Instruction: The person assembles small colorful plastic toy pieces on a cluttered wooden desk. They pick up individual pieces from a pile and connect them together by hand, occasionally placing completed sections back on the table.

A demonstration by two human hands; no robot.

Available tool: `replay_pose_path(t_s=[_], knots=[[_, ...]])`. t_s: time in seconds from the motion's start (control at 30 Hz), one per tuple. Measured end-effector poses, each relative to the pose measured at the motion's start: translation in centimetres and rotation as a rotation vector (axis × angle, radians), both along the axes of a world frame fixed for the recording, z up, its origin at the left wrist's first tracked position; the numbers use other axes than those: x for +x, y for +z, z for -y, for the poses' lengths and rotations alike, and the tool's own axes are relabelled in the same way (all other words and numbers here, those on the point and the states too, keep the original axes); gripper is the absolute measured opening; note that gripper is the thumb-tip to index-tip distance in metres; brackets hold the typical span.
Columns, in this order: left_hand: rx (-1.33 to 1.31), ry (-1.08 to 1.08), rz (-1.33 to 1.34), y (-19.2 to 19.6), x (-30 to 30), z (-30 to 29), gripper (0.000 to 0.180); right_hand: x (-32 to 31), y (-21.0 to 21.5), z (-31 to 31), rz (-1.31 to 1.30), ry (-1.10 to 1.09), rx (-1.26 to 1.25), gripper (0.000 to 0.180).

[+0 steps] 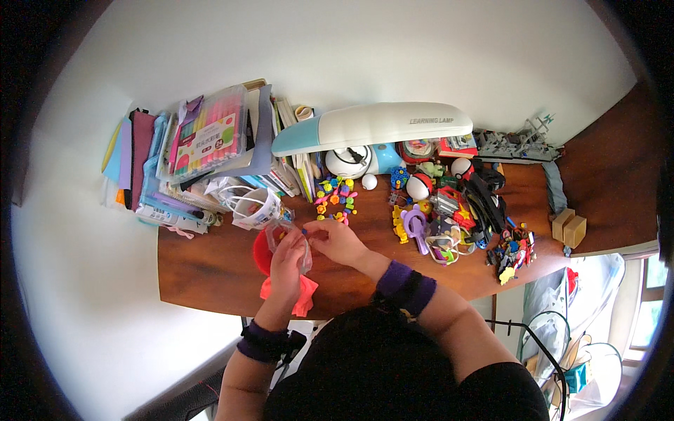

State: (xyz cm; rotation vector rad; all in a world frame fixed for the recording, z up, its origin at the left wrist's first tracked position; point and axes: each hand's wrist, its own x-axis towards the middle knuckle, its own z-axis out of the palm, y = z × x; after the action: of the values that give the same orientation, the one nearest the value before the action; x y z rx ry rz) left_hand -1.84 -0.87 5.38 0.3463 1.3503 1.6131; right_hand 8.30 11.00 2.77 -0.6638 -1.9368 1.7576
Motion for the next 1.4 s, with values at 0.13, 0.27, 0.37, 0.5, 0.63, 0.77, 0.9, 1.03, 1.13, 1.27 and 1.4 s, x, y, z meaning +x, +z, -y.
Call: replay_pose_path(t_s=[0.13, 0.27, 0.37, 0.5, 0.63, 0.77, 0.9, 1.03, 1.13, 1.27, 1.4], knots=[[0.028, 0.078, -0.019, 1.8, 0.0, 2.2, 0.042, -1.2, 0.6, 1.5, 0.009, 0.068, 0.069, 0.034], [-0.016, 0.158, -0.025, 1.9, -0.2, 3.9, 0.043, -2.0, 0.6, 2.9, 0.027, 0.114, 0.147, 0.034], [0.000, 0.165, -0.018, 1.2, -0.5, 4.7, 0.044, -2.2, -0.2, 3.6, 0.017, 0.128, 0.177, 0.034], [0.035, 0.167, -0.019, 1.1, -0.3, 5.1, 0.043, -2.0, -0.5, 4.0, 0.048, 0.145, 0.186, 0.034], [0.028, 0.190, 0.009, 0.5, -0.3, 5.3, 0.041, -1.6, 0.5, 4.1, 0.110, 0.154, 0.163, 0.032], [0.009, 0.175, -0.019, 0.4, -0.2, 5.0, 0.041, -1.2, 0.1, 4.0, 0.106, 0.132, 0.179, 0.031], [0.013, 0.160, -0.051, 0.6, 0.4, 4.2, 0.042, -0.9, 0.2, 3.7, 0.085, 0.141, 0.199, 0.029], [0.056, 0.072, -0.060, 0.3, 1.1, 2.9, 0.042, -0.5, -0.8, 2.9, 0.046, 0.124, 0.104, 0.028], [0.001, 0.003, -0.025, -0.6, 1.3, 1.4, 0.043, 0.1, -2.2, 1.6, -0.031, 0.077, 0.016, 0.033], [0.105, 0.017, -0.039, -2.7, 2.2, -1.1, 0.043, 1.7, -0.4, -0.3, 0.158, -0.006, 0.023, 0.030], [-0.039, -0.010, -0.083, -4.8, 3.1, -3.7, 0.043, 3.3, -3.7, -2.5, 0.254, -0.110, 0.069, 0.034]])
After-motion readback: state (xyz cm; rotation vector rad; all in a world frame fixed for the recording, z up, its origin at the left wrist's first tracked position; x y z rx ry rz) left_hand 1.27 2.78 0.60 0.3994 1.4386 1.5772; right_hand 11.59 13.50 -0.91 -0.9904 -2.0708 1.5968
